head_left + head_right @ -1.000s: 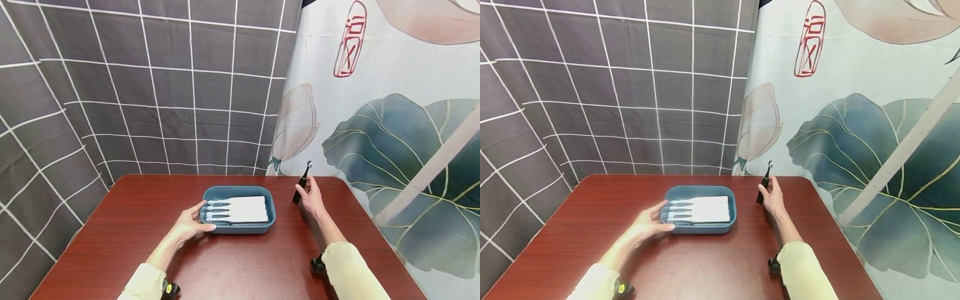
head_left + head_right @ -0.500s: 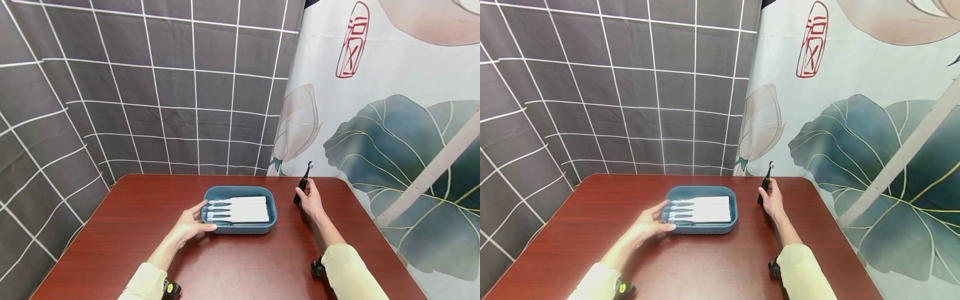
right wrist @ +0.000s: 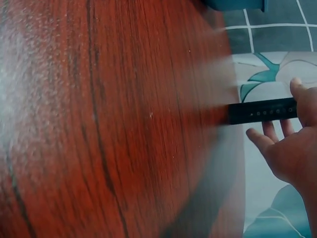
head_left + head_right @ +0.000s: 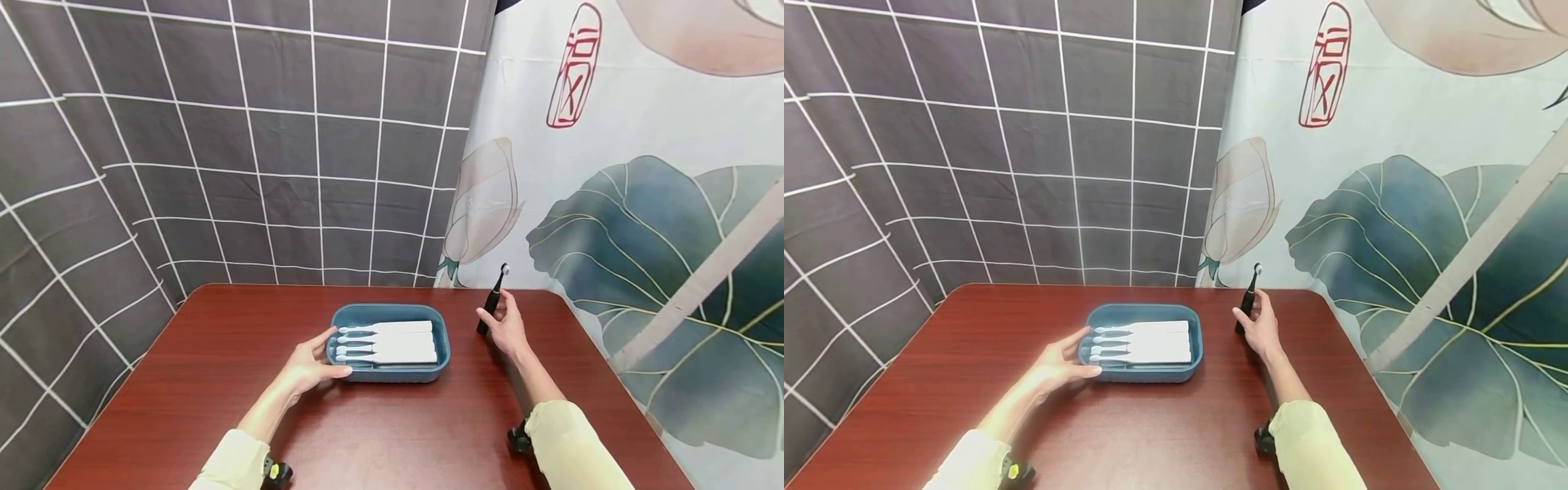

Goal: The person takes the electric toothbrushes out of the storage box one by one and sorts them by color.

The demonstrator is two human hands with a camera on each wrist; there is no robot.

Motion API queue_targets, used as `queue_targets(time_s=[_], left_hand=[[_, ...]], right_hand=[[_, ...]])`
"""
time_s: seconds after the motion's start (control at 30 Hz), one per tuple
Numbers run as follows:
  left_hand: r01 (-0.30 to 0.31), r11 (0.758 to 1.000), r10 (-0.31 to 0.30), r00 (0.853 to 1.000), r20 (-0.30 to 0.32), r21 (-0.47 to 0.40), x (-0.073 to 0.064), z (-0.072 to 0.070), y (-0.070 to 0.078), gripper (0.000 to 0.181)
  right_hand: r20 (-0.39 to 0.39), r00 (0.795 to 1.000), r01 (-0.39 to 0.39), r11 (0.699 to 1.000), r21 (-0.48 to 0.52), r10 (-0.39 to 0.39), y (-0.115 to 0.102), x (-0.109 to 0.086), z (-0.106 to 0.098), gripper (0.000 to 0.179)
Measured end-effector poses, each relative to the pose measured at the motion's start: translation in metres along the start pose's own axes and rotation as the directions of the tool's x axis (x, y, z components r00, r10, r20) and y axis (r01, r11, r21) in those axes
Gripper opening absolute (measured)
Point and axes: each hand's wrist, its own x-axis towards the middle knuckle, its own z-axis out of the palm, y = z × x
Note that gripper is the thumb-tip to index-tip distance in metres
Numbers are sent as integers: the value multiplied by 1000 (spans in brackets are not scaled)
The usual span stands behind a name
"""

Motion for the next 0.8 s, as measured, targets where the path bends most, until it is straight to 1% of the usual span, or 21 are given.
queue_targets(time_s=[0.07,0.13,0.17,0.2,0.23,0.27,0.3,0.33,0.37,0.4,0.47,0.53,0.6,0.63,0.7,0.73,0.8], left_hand=[[9,1000,-9,1000,-3,-6,0,0,-1,98],[8,1000,-8,1000,-7,3,0,-1,-2,99],[6,1000,-6,1000,-8,8,0,-1,-2,98],[8,1000,-8,1000,-9,5,0,-1,-2,98],[7,1000,-7,1000,-5,2,0,-1,-2,98],[4,1000,-4,1000,-2,3,0,0,-1,98],[0,1000,0,1000,2,2,0,-1,0,98],[-4,1000,4,1000,8,-1,0,-1,0,98],[-2,1000,2,1000,8,-6,-1,0,1,97],[-2,1000,2,1000,10,-8,-1,0,2,97],[-3,1000,3,1000,12,-9,-2,0,3,97],[0,1000,1,1000,13,-8,-2,-1,3,98],[7,1000,-7,1000,10,-10,-2,-1,3,98],[11,1000,-11,1000,8,-11,-2,-1,3,98],[14,1000,-14,1000,7,-11,-2,-1,3,98],[11,1000,-11,1000,6,-5,-2,0,3,98],[12,1000,-12,1000,7,-8,-2,0,2,98]], right_hand=[[-21,1000,-16,1000,9,16,-1,-3,-2,73],[-99,995,-16,1000,17,17,-4,-9,-2,75],[-154,988,-9,1000,26,13,-6,-12,-2,73],[-215,977,3,999,37,5,-9,-16,-2,70],[-278,961,23,999,45,-10,-12,-21,-1,66],[-334,942,50,997,51,-30,-15,-25,0,61],[-374,926,86,994,60,-58,-19,-29,2,57],[-397,913,130,990,59,-96,-23,-33,4,53],[-399,906,171,984,50,-137,-28,-36,6,51],[-385,904,212,977,33,-183,-32,-39,8,51],[-311,909,287,958,-15,-277,-41,-42,14,57],[-195,916,347,936,-55,-351,-51,-42,21,65],[-66,918,385,919,-79,-391,-61,-40,30,70],[5,916,400,912,-86,-401,-65,-38,34,71],[159,902,419,903,-91,-402,-73,-34,43,72],[239,886,426,900,-87,-397,-77,-32,48,73],[387,849,426,900,-96,-360,-82,-29,56,75]])
